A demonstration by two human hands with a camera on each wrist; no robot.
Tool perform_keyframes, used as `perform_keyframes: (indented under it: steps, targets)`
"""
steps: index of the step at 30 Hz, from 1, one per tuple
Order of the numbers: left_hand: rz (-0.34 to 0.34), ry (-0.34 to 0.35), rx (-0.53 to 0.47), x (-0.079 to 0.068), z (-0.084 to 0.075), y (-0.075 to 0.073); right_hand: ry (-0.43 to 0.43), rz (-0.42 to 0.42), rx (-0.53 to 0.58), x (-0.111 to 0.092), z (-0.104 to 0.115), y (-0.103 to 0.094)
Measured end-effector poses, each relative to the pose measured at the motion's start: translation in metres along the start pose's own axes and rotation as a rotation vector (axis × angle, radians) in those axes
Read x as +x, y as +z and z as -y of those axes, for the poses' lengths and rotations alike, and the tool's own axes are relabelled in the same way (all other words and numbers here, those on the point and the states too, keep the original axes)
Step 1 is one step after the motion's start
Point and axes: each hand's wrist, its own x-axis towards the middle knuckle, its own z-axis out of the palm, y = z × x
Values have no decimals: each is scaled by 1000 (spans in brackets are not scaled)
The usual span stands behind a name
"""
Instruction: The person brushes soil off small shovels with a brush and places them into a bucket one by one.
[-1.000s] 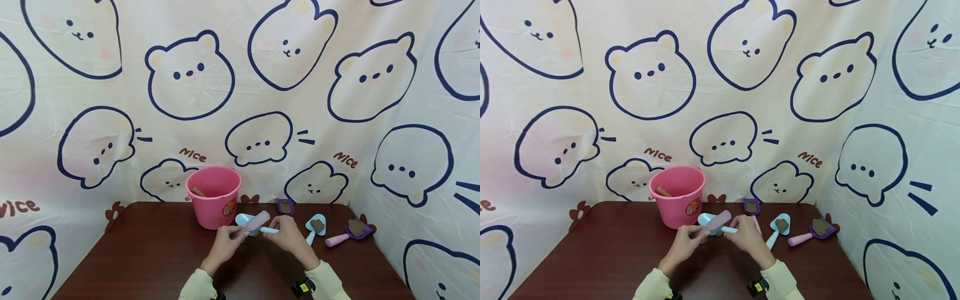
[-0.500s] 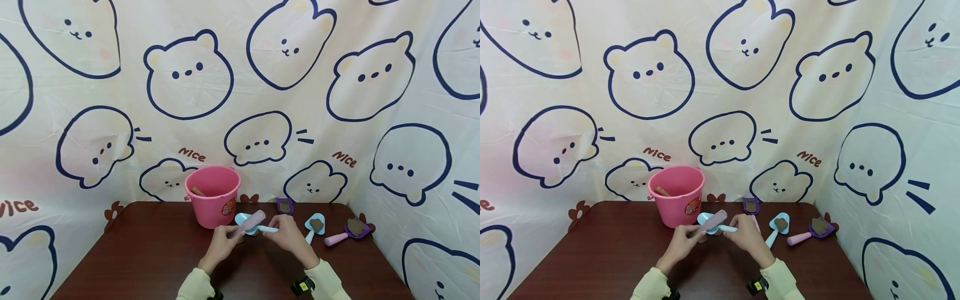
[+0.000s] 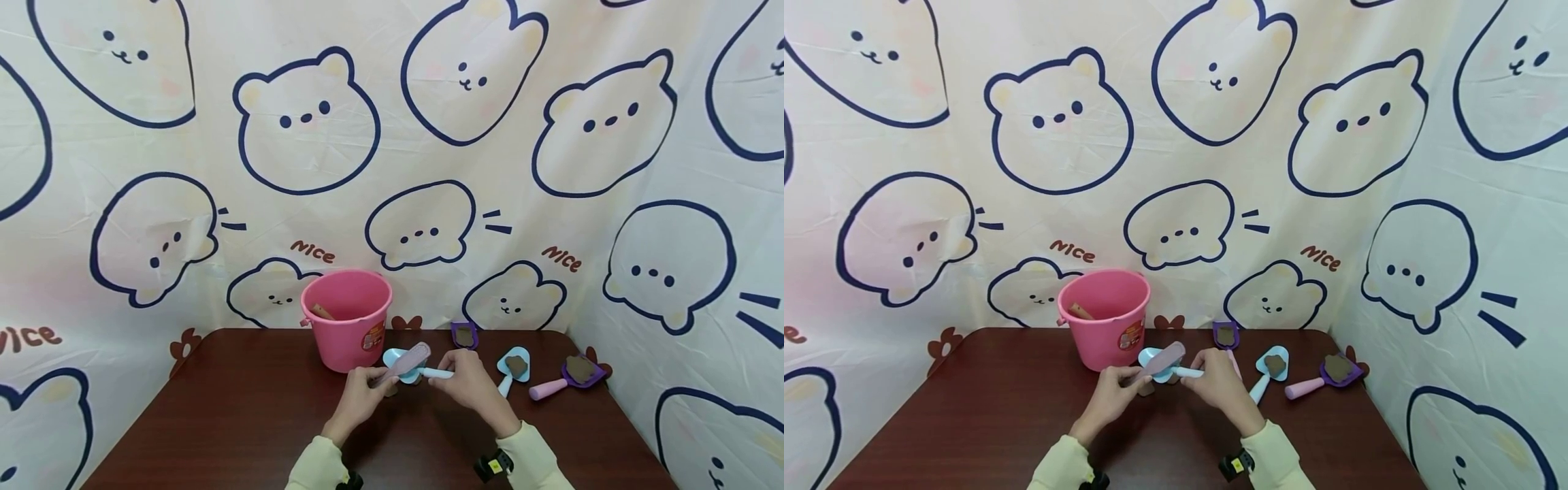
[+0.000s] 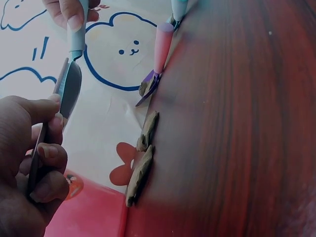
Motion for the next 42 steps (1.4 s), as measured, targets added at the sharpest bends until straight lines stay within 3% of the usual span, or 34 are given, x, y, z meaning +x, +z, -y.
perform_keyframes:
  steps: [16, 33, 42]
  targets:
    - [-86, 10, 22, 0, 16, -17, 7, -3, -17, -2, 2, 0]
    - [-146, -38, -29, 1, 21, -28, 33, -12, -22, -2, -1, -4]
    - [-107, 18, -26, 2, 9, -20, 23, -21, -4, 1, -6, -5]
